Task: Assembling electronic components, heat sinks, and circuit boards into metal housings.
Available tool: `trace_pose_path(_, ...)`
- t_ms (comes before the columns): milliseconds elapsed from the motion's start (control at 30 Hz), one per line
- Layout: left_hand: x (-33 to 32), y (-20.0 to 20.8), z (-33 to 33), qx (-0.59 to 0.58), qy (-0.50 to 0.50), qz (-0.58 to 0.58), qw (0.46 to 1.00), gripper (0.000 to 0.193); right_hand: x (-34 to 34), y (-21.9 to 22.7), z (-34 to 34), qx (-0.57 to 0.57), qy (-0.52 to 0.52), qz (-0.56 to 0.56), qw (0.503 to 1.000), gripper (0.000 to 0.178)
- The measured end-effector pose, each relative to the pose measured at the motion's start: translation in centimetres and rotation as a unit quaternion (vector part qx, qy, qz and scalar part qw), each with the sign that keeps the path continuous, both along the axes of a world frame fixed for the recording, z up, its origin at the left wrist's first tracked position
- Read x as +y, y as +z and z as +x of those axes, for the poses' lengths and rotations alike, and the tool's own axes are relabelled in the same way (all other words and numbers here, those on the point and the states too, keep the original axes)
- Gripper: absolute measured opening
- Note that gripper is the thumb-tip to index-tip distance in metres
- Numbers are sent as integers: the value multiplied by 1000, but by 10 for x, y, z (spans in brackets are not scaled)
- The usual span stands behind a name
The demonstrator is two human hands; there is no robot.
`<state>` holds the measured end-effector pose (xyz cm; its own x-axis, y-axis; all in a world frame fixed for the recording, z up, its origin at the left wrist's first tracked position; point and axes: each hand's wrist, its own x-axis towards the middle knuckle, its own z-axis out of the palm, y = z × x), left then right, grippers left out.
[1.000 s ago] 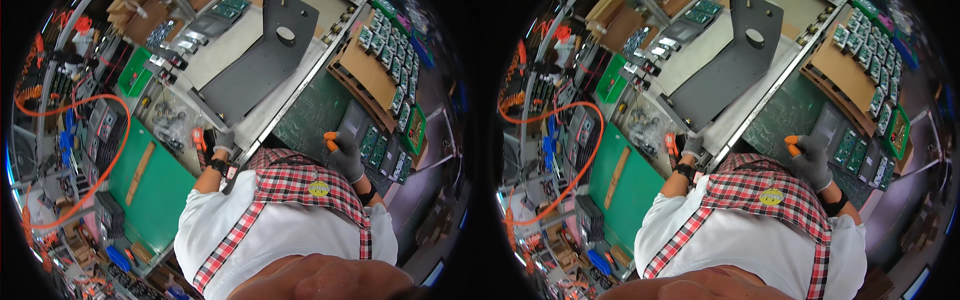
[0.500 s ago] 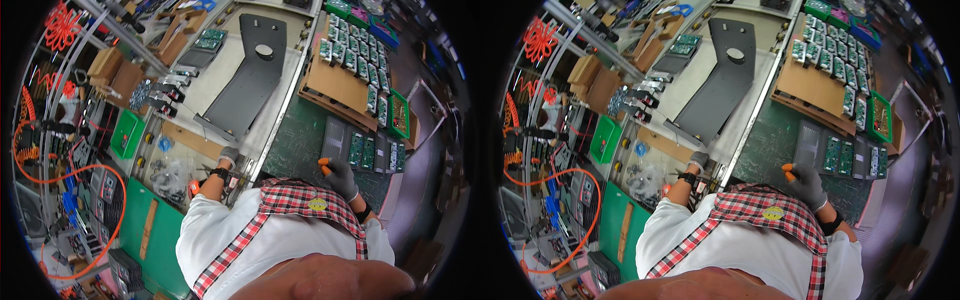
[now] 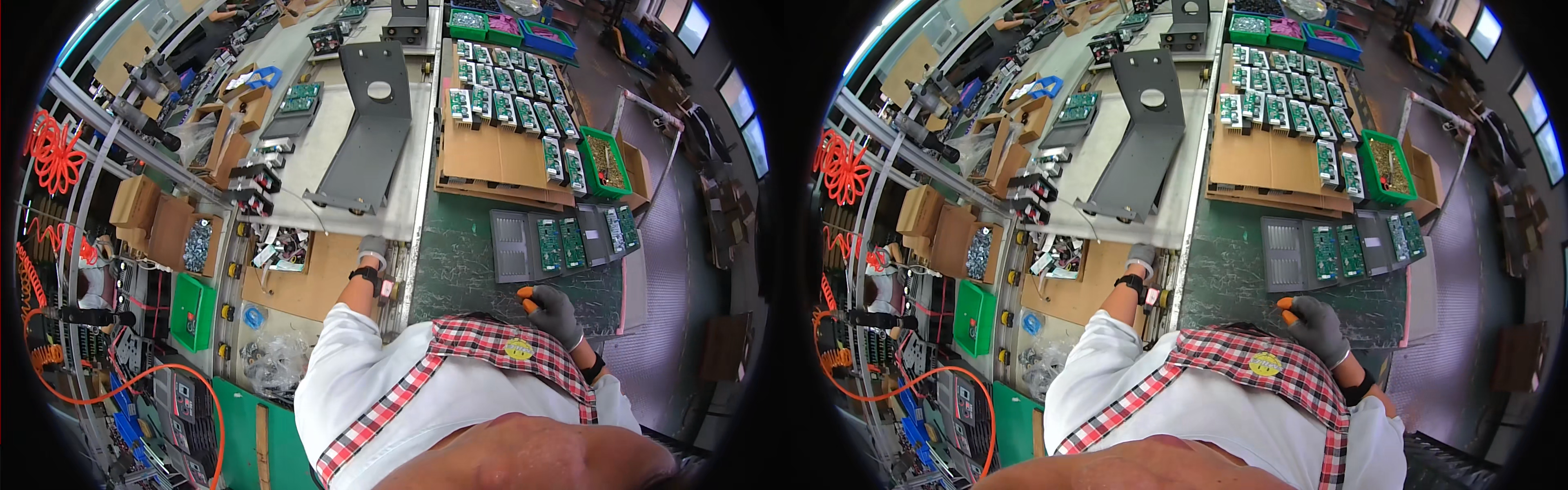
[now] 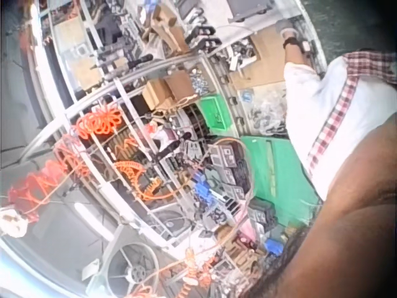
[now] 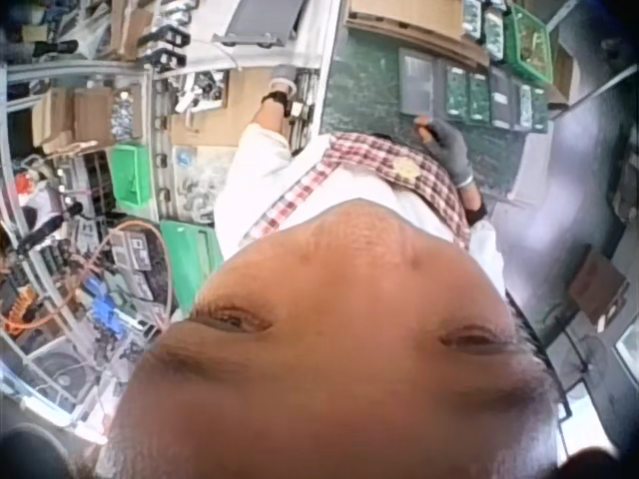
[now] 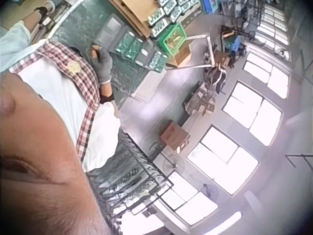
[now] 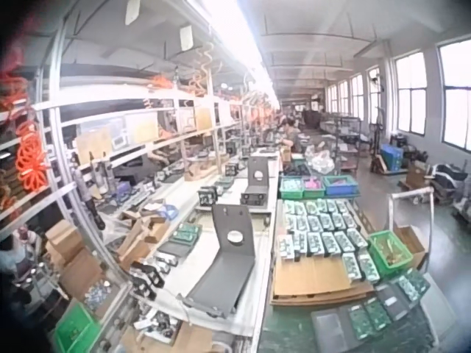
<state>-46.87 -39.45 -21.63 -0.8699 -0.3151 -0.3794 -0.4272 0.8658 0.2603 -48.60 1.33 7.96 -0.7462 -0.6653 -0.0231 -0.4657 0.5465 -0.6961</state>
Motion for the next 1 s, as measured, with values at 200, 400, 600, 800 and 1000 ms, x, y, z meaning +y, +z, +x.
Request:
trace_pose_path(200, 51, 63, 19, 121, 205, 166, 957, 37, -6, -9, 2, -62, 8, -58, 996, 19)
trace_pose_path(400, 52, 73, 123, 150, 268, 68, 949, 30, -20, -20, 1, -103, 58, -25, 993, 20)
trace_pose_path(600, 86, 82, 259, 134, 393, -2, 910, 28, -29, -30, 2, -98, 200, -61, 973, 22)
trace_pose_path(800, 177, 99, 360, 85, 508, -55, 855, 27, -45, -41, 7, -125, 343, -24, 931, 25)
trace_pose_path(1000, 263, 110, 419, 64, 559, -73, 823, 23, -70, -50, 38, -148, 435, 29, 888, 29)
